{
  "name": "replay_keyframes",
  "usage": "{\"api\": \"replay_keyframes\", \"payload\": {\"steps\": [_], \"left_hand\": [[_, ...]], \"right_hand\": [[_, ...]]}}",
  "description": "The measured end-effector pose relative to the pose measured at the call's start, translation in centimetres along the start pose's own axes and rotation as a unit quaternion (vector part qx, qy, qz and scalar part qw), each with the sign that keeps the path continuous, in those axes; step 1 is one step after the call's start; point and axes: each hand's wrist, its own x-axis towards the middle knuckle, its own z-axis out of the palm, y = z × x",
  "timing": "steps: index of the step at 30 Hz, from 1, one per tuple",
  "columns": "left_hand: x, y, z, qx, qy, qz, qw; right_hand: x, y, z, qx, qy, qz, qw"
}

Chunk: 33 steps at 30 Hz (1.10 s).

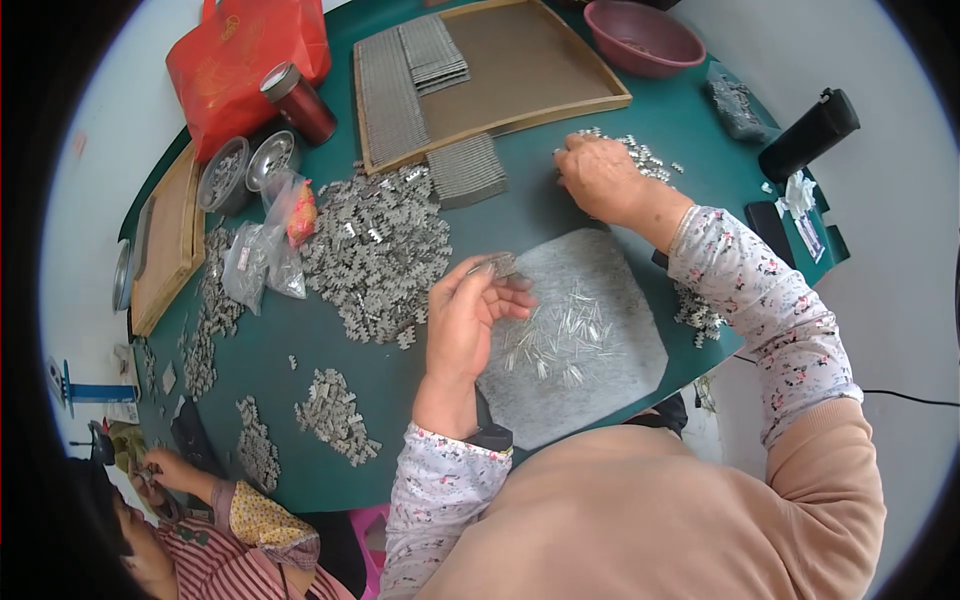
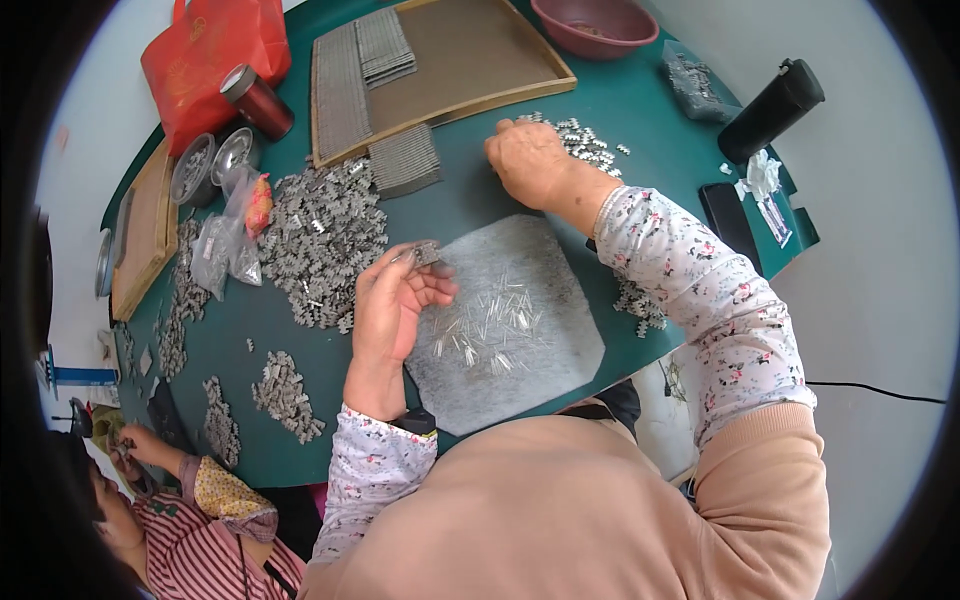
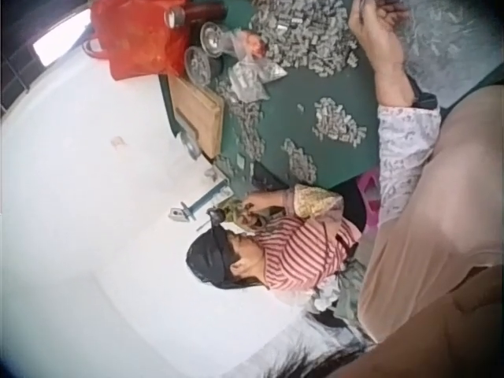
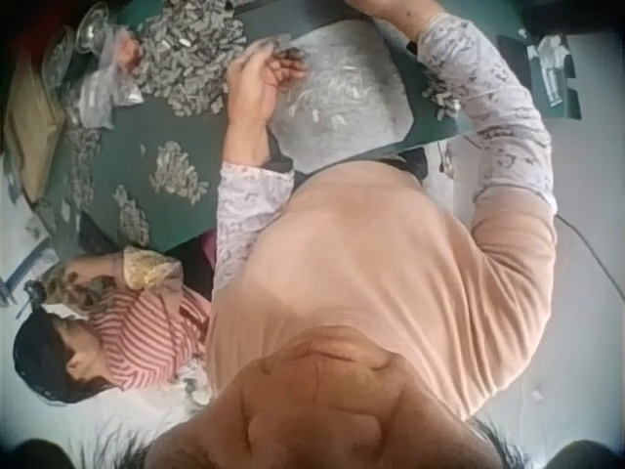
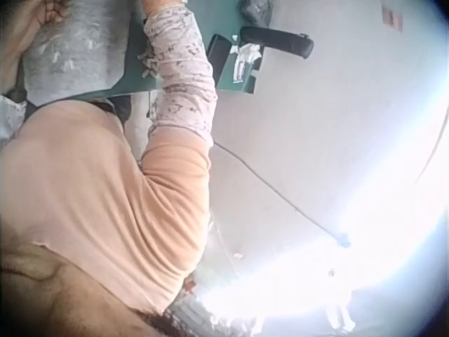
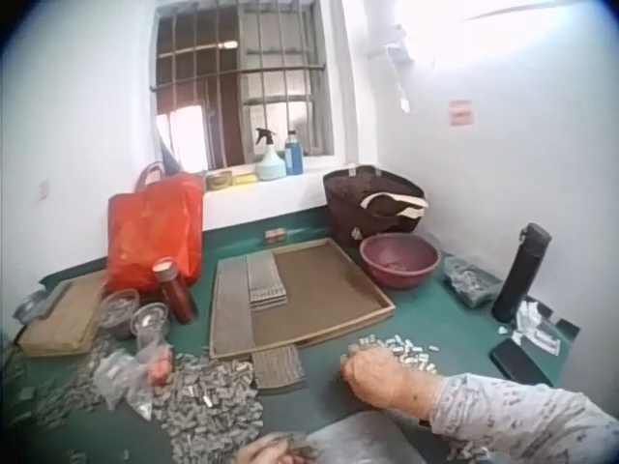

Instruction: Assembling small metallic connector components by fitting them together at a workbench.

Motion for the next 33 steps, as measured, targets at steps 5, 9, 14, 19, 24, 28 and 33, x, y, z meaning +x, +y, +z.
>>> {"api": "replay_keyframes", "payload": {"steps": [5, 9, 14, 19, 24, 28, 33], "left_hand": [[0.0, 0.2, 0.0, -0.050, -0.022, 0.007, 0.998], [0.1, 0.2, -0.3, -0.059, -0.022, 0.011, 0.998], [-0.2, 0.3, -0.4, -0.046, -0.025, 0.017, 0.999], [0.0, 0.3, 0.2, -0.041, -0.032, 0.011, 0.999], [-0.2, 0.4, 0.3, -0.032, -0.030, 0.013, 0.999], [-0.5, 0.3, 0.6, 0.028, 0.013, 0.032, 0.999], [-0.5, 0.0, 0.9, 0.052, 0.009, 0.044, 0.998]], "right_hand": [[0.7, -0.2, 0.6, -0.033, -0.009, 0.040, 0.999], [-0.3, -0.5, -1.0, 0.011, 0.025, 0.034, 0.999], [-3.7, -3.3, -4.4, 0.136, -0.155, -0.038, 0.978], [-6.0, -4.3, -3.6, 0.143, -0.118, -0.004, 0.983], [-7.0, -3.8, -3.9, 0.250, 0.027, 0.108, 0.962], [-8.0, -4.1, -3.1, 0.200, 0.025, 0.113, 0.973], [-8.4, -6.2, -2.6, 0.158, 0.010, 0.129, 0.979]]}}
